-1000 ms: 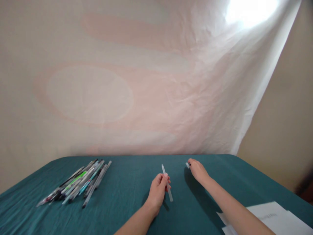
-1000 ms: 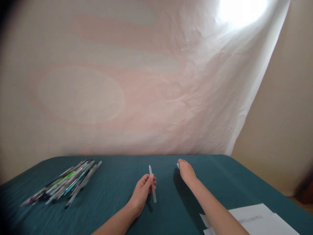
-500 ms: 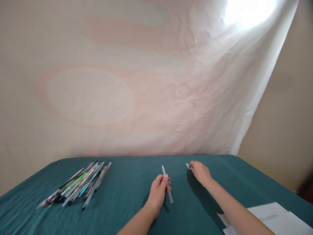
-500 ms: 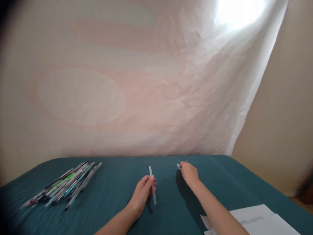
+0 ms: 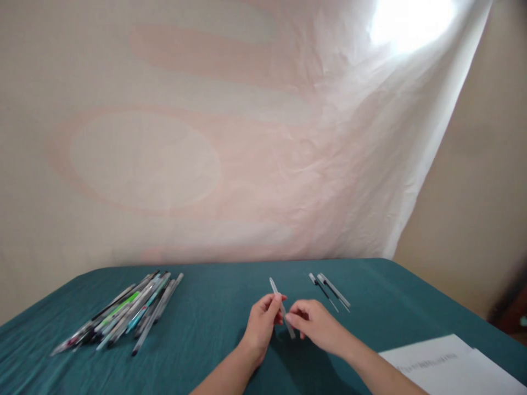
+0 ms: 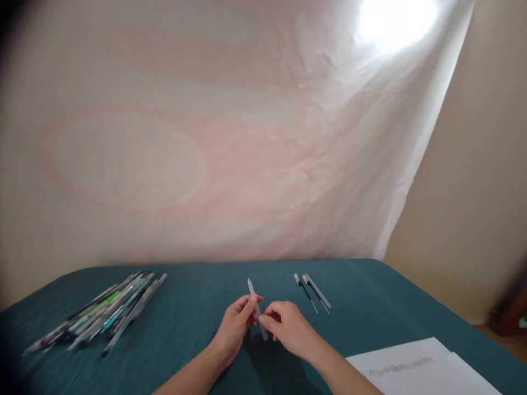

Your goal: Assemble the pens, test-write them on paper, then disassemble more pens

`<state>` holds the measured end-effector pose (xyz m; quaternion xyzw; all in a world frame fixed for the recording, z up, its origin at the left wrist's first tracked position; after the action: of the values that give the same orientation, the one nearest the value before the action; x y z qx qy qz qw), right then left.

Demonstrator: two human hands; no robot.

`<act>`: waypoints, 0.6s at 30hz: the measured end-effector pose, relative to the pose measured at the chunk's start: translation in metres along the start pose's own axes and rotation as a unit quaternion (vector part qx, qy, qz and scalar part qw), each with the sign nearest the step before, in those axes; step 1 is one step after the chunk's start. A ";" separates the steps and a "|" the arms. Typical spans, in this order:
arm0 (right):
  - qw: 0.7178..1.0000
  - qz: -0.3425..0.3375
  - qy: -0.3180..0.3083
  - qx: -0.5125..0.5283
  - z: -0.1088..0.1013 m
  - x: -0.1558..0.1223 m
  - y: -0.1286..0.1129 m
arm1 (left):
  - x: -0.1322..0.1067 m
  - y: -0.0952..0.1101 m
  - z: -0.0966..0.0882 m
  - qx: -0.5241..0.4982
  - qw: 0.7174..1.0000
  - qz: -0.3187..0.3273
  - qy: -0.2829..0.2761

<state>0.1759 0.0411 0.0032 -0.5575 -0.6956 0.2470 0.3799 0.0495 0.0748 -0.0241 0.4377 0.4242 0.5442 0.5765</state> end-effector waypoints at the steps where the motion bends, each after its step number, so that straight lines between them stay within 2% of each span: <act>1: 1.000 0.002 0.004 0.015 0.003 -0.004 -0.003 | 0.000 -0.001 0.001 -0.011 1.000 -0.004 -0.006; 5: 1.000 0.002 0.028 0.007 -0.001 -0.006 -0.002 | -0.001 -0.003 0.003 -0.036 0.999 -0.028 -0.024; 8: 0.996 -0.009 0.055 -0.065 -0.022 0.003 0.012 | -0.001 -0.004 0.002 -0.043 0.998 -0.035 -0.008; 10: 0.979 -0.002 0.103 -0.175 -0.044 0.009 0.028 | 0.000 -0.004 0.002 -0.043 0.998 -0.035 0.004; 11: 0.960 0.011 0.135 -0.243 -0.056 0.012 0.038 | 0.000 -0.004 0.001 -0.044 0.998 -0.035 0.006; 15: 0.932 0.053 0.174 -0.314 -0.090 0.018 0.072 | 0.001 -0.005 0.001 -0.039 0.998 -0.043 0.003; 18: 0.920 0.075 0.172 -0.344 -0.099 0.017 0.087 | 0.000 -0.004 0.002 -0.034 0.998 -0.043 -0.004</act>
<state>0.3054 0.0720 -0.0006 -0.7383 -0.6178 -0.0787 0.2588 0.0526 0.0750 -0.0272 0.4012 0.4215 0.5317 0.6154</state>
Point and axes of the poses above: each hand's wrist, its own x-axis towards the middle knuckle, its own z-axis out of the palm, y = z × x, the point moved 4 cm from there along x, towards the middle knuckle, and after that the axes turned 14 degrees about y, right-handed, at the moved point
